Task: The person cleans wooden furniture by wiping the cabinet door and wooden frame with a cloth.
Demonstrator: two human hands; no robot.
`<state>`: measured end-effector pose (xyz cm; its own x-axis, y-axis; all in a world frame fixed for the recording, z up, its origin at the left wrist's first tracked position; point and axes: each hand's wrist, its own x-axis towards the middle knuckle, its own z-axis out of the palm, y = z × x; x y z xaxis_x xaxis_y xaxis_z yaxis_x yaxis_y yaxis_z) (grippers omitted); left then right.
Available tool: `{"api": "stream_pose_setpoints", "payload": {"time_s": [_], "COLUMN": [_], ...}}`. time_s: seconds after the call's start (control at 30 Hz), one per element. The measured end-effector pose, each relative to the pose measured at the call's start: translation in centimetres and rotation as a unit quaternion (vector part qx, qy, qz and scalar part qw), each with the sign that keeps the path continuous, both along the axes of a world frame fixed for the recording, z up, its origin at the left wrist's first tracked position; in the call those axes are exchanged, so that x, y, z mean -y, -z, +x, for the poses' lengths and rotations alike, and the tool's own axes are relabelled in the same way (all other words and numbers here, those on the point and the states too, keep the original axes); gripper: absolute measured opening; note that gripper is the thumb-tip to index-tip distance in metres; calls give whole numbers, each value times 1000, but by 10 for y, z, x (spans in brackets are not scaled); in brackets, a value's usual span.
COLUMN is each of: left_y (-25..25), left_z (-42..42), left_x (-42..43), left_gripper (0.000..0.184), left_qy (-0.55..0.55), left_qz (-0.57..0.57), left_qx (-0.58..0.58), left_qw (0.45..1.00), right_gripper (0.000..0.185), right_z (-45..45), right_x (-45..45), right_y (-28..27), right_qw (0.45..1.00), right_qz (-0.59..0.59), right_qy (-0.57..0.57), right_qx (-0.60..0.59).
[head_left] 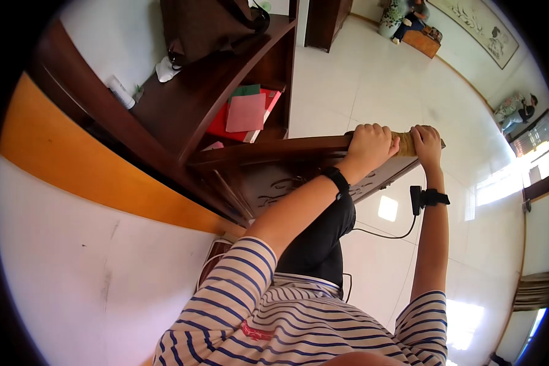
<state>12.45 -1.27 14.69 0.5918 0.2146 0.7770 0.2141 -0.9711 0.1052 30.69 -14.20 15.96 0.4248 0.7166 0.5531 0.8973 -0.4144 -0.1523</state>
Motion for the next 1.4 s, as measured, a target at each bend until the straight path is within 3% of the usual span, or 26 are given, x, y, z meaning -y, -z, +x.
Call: {"api": "stream_pose_setpoints", "payload": {"time_s": [0.2, 0.3, 0.43, 0.5, 0.53, 0.57, 0.63, 0.7, 0.77, 0.83, 0.93, 0.97, 1.03, 1.07, 1.17, 1.23, 1.27, 1.4], "left_y": [8, 13, 18, 21, 17, 12, 8, 1, -6, -35, -79, -85, -80, -71, -46, -43, -39, -33], "left_z": [-18, -15, -14, -19, -34, -48, -79, -110, -139, -177, -234, -248, -261, -258, -249, -243, -242, -227], "left_x": [-6, -6, -8, -10, -14, -21, -33, -47, -63, -81, -105, -110, -119, -119, -122, -122, -126, -152], "left_gripper": [25, 21, 15, 12, 14, 14, 17, 17, 14, 15, 24, 27, 30, 30, 39, 47, 51, 52], "left_qy": [61, 101, 101, 130, 150, 142, 203, 199, 113, -6, -259, -339, -385, -381, -434, -468, -483, -470], "left_qz": [109, 51, 8, 13, 9, 9, 9, -26, -29, -67, -26, -6, -11, -9, -86, -28, 18, 7], "left_qx": [46, 63, 75, 123, 91, 92, 70, 30, 83, 49, 69, 68, 1, 1, -60, -78, -76, -89], "left_qw": [991, 992, 992, 984, 984, 986, 977, 979, 990, 997, 963, 938, 923, 924, 895, 880, 872, 878], "right_gripper": [30, 30, 31, 32, 31, 31, 32, 21, 11, 11, 15, 14, 25, 35, 41, 43, 40, 38], "right_z": [-10, 1, -10, -15, -21, -25, -79, -114, -144, -177, -233, -254, -293, -310, -327, -309, -300, -279], "right_x": [1, 4, -4, -8, -15, -23, -47, -77, -120, -166, -234, -258, -300, -309, -329, -340, -358, -374], "right_y": [23, 35, 32, 35, 32, 28, -6, -35, -67, -103, -143, -144, -124, -114, -77, -82, -65, -61], "right_qw": [991, 984, 987, 978, 971, 972, 961, 986, 967, 948, 879, 865, 779, 749, 779, 737, 713, 768], "right_qz": [82, 69, 54, 182, 195, 193, 136, 49, 20, 39, 146, 125, 68, -78, -90, -195, -145, -116], "right_qy": [78, 120, 139, 77, 71, 63, -6, -123, -248, -301, -420, -476, -619, -658, -616, -643, -678, -626], "right_qx": [78, 113, 58, -66, -118, -119, -242, -97, 61, 95, 172, 103, 69, -9, 73, -74, -103, -64]}}
